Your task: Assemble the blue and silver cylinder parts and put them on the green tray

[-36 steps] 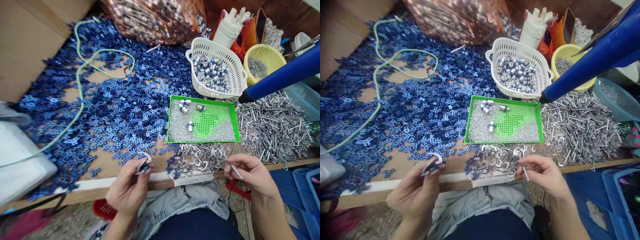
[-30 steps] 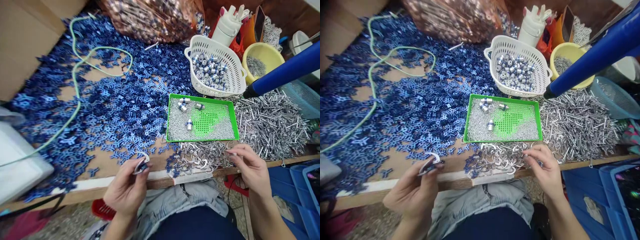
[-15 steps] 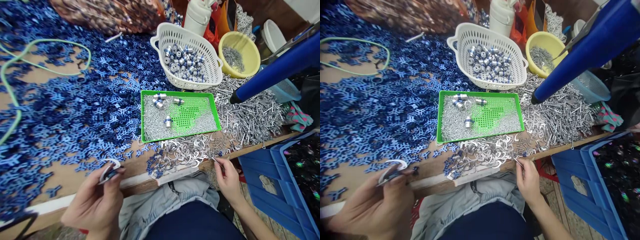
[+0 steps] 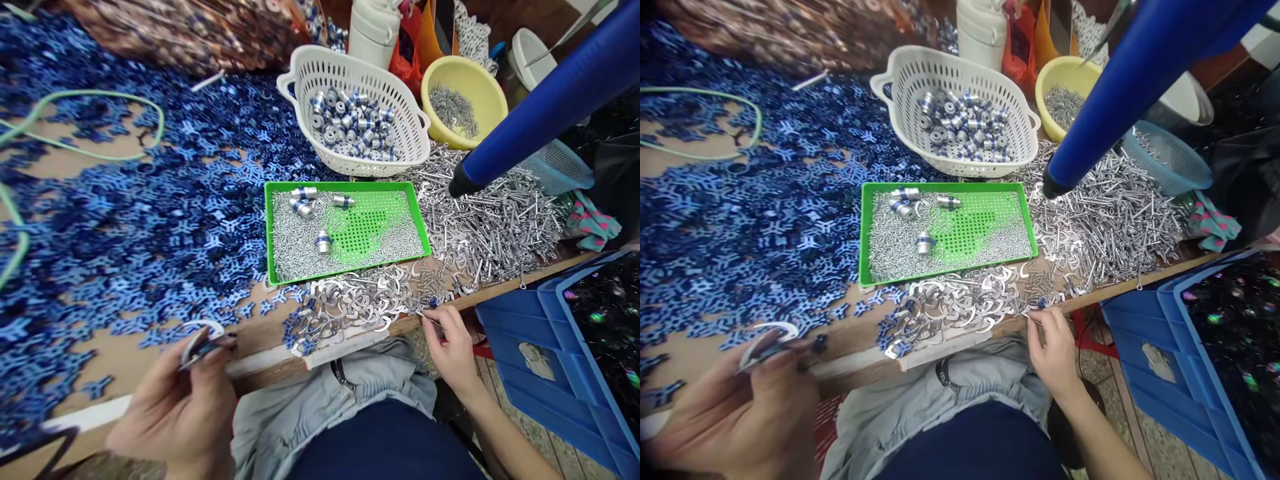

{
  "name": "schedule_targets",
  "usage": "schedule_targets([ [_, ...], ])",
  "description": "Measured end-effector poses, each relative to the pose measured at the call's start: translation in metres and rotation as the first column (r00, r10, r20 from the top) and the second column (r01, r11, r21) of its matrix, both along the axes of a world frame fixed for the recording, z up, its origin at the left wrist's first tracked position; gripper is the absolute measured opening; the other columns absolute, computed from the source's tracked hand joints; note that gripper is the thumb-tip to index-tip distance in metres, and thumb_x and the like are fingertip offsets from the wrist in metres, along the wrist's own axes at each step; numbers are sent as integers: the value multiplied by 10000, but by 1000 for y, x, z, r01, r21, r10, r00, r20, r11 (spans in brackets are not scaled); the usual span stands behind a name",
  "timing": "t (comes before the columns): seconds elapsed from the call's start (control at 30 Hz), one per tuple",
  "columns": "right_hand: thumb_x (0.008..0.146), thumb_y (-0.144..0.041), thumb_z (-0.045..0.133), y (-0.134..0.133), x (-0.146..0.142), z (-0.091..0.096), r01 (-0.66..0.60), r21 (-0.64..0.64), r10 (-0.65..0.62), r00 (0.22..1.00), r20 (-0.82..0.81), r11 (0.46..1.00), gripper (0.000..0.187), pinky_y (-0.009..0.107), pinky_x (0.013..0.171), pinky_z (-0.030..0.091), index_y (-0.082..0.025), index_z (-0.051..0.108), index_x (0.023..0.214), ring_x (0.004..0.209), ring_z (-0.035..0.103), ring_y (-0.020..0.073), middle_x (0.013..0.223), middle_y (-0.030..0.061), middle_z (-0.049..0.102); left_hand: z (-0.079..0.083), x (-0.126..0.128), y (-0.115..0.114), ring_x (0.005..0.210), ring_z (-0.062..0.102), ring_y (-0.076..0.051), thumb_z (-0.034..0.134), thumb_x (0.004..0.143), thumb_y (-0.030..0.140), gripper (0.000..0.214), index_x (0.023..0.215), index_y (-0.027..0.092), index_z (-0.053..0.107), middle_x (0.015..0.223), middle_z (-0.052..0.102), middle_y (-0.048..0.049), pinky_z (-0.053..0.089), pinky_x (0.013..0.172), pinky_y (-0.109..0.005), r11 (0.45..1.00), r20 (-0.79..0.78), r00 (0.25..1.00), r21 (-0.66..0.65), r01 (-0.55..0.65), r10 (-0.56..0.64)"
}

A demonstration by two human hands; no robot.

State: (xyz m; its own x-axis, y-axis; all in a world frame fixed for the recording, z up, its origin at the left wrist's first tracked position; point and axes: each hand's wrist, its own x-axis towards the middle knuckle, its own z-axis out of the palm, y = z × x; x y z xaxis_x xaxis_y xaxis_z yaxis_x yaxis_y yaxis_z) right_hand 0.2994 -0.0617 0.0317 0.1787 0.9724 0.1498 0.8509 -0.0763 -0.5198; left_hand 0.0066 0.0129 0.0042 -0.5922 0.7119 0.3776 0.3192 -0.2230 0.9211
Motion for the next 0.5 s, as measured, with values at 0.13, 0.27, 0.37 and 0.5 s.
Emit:
schedule_targets([
  [0.13, 868, -150, 500, 1, 0, 4, -46, -29, 45, 998, -51, 999, 115, 299, 740, 471, -183, 590, 932, 829, 553, 159, 852, 49, 555, 0, 0, 2, 493, 575, -104, 697, 601, 88, 335, 872, 278, 749, 616, 687, 41, 449, 510, -237, 1000, -19, 1000, 19, 15, -14],
  [0.27, 871, -148, 483, 1, 2, 4, -133, -60, 129, 990, -61, 989, 224, 320, 747, 482, -193, 595, 1060, 834, 550, 167, 880, 59, 559, 2, 1, 5, 472, 574, -106, 697, 591, 91, 327, 859, 269, 750, 609, 688, 41, 457, 497, -238, 1000, -13, 1000, 28, 11, -11],
  [0.37, 870, -118, 439, 1, 1, 2, -219, -66, 216, 975, -45, 973, 355, 314, 715, 487, -235, 586, 1171, 799, 537, 160, 852, 49, 532, 2, 0, 6, 444, 567, -121, 719, 575, 112, 306, 827, 282, 752, 588, 689, 49, 463, 468, -255, 1000, -12, 1000, 22, -6, 6],
  [0.5, 875, -161, 458, 5, -1, 7, -127, -61, 107, 960, -258, 990, 310, 294, 695, 483, -254, 642, 1107, 783, 533, 149, 838, 40, 513, -3, -5, 2, 457, 589, -147, 744, 575, 125, 323, 838, 312, 744, 594, 696, 58, 495, 476, -286, 1000, -75, 997, -15, 17, -18],
])
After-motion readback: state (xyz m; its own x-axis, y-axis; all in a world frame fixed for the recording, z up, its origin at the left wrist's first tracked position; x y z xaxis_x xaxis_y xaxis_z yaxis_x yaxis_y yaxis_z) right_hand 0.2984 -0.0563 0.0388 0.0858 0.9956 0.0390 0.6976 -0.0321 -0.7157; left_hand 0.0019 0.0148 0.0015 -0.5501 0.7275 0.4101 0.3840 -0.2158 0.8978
